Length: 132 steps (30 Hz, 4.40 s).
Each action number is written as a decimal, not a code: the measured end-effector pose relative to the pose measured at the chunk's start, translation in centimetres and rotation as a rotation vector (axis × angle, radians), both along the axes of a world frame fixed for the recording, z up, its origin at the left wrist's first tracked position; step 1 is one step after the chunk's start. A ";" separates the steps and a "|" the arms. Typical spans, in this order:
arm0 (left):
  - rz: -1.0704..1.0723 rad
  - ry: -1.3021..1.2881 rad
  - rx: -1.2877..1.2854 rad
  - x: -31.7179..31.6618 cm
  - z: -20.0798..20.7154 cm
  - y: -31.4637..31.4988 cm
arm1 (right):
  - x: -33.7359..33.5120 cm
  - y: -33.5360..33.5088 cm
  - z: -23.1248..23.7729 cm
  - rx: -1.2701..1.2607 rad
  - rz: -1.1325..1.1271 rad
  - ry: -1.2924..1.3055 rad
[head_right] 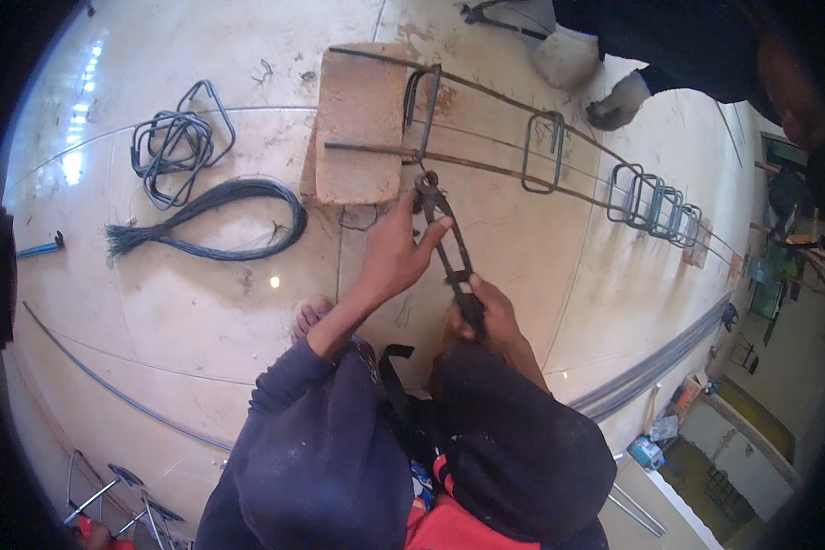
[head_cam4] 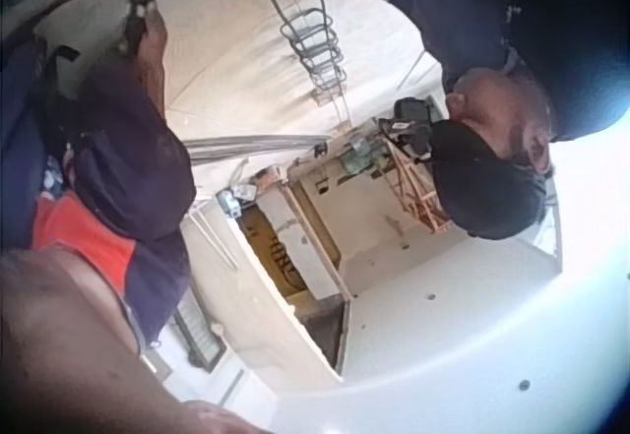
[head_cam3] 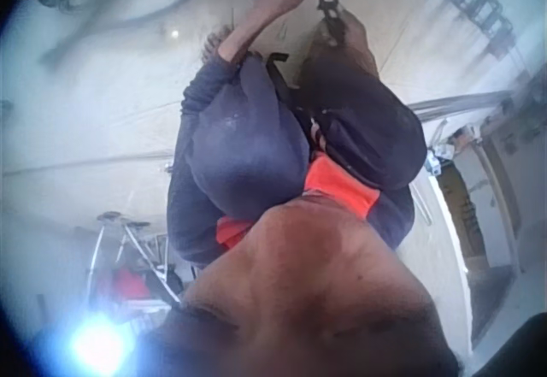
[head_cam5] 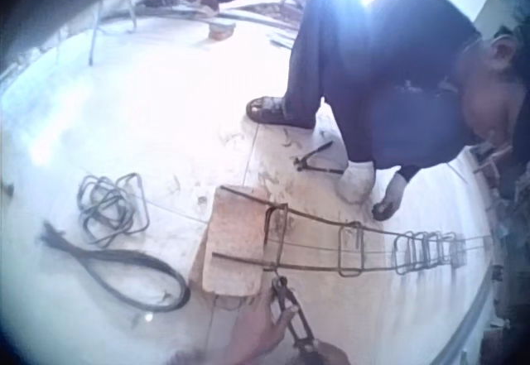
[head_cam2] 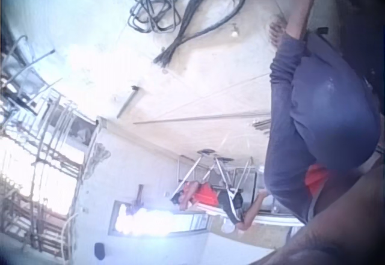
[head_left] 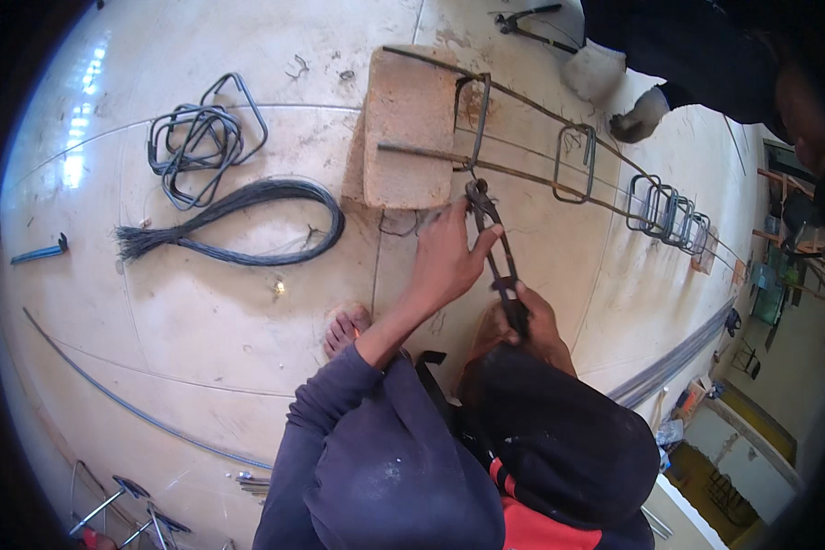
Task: The person sits on the floor and uses pliers to twist wire ties around a metal rebar cage structure. They repeatedly pick up wire pieces, wrap them around the rebar intersections, and twist them tight to secure the frame.
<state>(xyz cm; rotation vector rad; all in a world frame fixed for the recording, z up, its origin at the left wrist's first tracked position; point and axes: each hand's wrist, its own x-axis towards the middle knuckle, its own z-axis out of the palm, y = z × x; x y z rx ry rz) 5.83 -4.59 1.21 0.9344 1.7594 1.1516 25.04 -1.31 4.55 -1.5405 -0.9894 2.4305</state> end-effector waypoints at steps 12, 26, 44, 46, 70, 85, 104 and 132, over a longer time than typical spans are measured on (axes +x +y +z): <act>-0.128 -0.095 0.107 -2.7 3.9 -2.8 | -0.8 0.0 0.9 1.274 0.447 -0.534; 0.159 -0.559 0.017 -9.7 2.6 -6.9 | -1.4 0.2 2.1 0.353 0.137 -0.140; 0.001 -0.574 0.039 -1.6 -2.8 -4.7 | -0.4 -1.3 -1.6 -0.564 -0.181 0.496; 0.058 -0.619 0.170 0.0 -3.5 -3.1 | -0.9 -1.1 0.3 -0.307 -0.128 0.339; 0.246 -0.587 0.209 0.4 -1.9 -5.5 | 0.5 -1.4 -3.0 -0.743 -0.190 0.612; 0.235 -1.200 0.385 4.2 -8.3 0.9 | -2.2 0.4 4.0 -0.081 0.074 -0.052; -0.341 0.866 0.112 -4.5 4.5 7.7 | -2.4 -0.9 2.1 0.442 0.362 -0.307; -0.365 0.397 -0.012 -4.0 0.4 11.4 | -2.3 -2.3 -1.2 0.465 0.332 -0.219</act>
